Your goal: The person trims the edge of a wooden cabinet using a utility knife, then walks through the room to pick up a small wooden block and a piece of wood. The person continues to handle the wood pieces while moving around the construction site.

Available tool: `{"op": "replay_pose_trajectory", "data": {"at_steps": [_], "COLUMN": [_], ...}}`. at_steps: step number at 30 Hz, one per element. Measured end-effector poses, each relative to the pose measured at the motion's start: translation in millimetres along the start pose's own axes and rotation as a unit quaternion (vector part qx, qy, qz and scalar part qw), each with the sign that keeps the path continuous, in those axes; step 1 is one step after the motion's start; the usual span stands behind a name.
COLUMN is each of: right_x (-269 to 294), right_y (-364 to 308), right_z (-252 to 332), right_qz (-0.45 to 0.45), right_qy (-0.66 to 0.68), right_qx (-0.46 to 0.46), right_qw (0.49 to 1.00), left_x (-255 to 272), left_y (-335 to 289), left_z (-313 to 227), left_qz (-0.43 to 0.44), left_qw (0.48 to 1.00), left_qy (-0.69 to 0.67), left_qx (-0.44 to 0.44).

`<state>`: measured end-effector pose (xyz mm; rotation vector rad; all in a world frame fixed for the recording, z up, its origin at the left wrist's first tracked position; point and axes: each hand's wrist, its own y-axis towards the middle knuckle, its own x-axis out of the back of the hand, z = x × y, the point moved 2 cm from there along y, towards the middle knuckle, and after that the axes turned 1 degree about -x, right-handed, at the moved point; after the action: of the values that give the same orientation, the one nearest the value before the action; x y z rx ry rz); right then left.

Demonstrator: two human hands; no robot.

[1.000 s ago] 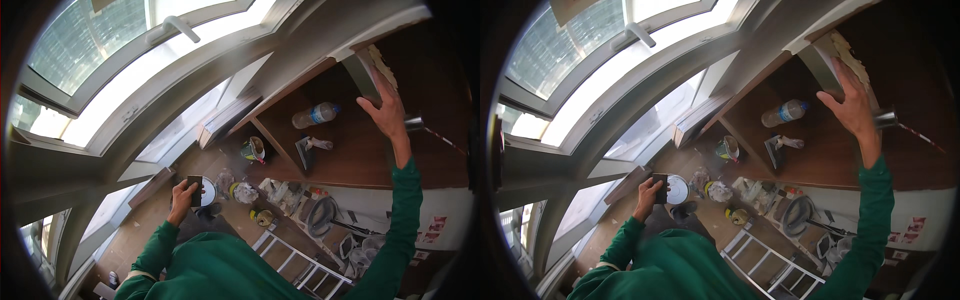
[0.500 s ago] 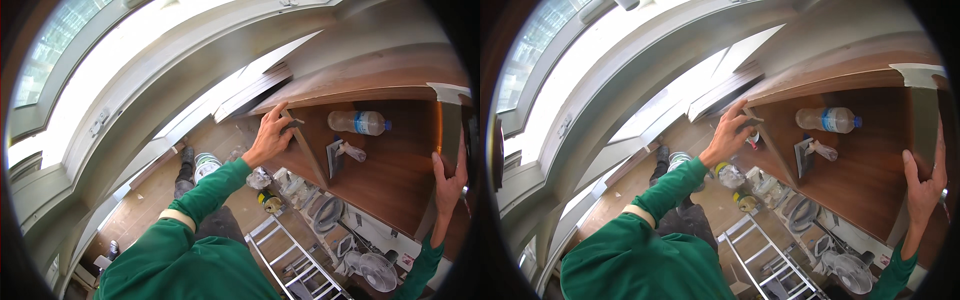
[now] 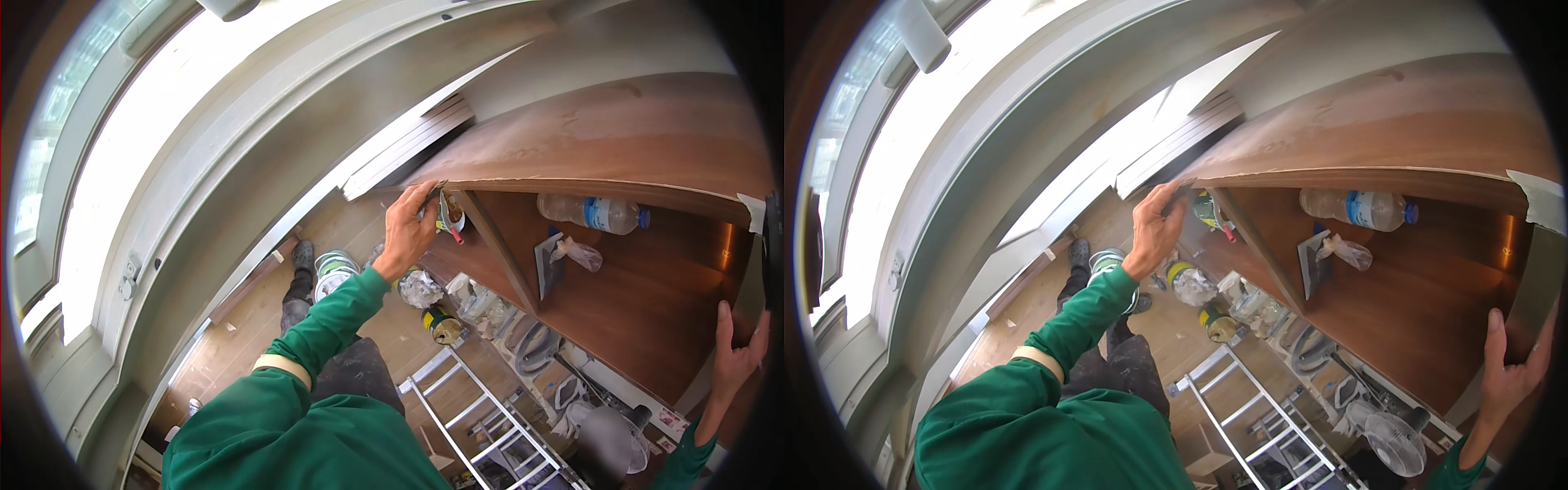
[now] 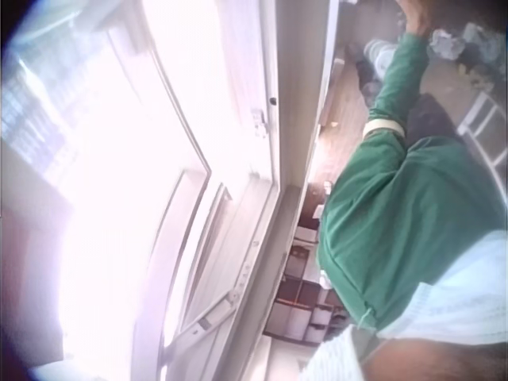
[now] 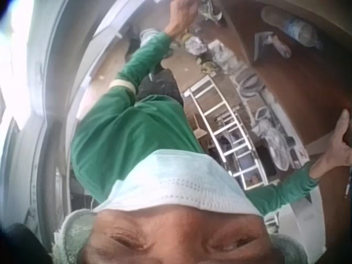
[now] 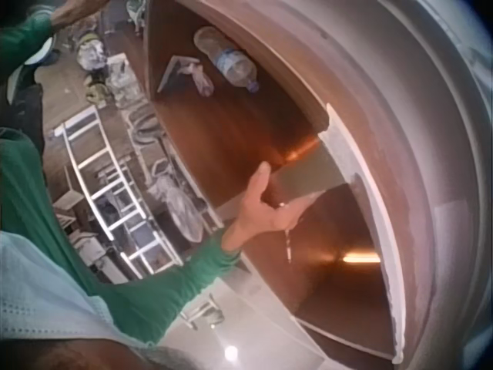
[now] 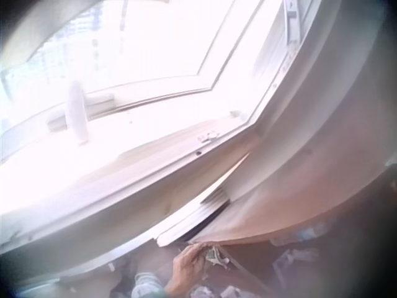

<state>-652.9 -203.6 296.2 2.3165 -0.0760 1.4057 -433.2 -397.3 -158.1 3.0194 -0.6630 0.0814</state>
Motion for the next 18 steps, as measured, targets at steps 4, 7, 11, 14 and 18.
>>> {"op": "replay_pose_trajectory", "data": {"at_steps": [4,7,11,14,18], "right_x": [2.5,2.4,1.6,0.5,2.7], "right_y": [0.7,1.3,-0.3,-3.2,1.6], "right_z": [1.9,0.4,0.5,-5.2,-0.3], "right_qz": [0.001,0.014,0.022,0.018,0.005], "right_qy": [-0.01,-0.014,-0.015,0.027,0.029], "right_qx": [-0.007,-0.016,-0.02,-0.041,-0.019], "right_qw": [1.0,1.0,0.999,0.999,0.999], "left_x": [-24.2,-52.6,-68.3,-68.4,-62.2], "left_y": [15.4,3.8,2.8,-0.4,-4.7], "left_z": [3.7,12.8,-43.4,-41.5,37.1], "left_qz": [-0.058,-0.043,-0.089,-0.067,-0.016], "left_qw": [0.992,0.993,0.991,0.99,0.986], "left_qy": [0.053,0.063,0.047,0.063,0.162], "left_qx": [-0.103,-0.094,-0.09,-0.105,-0.034]}}
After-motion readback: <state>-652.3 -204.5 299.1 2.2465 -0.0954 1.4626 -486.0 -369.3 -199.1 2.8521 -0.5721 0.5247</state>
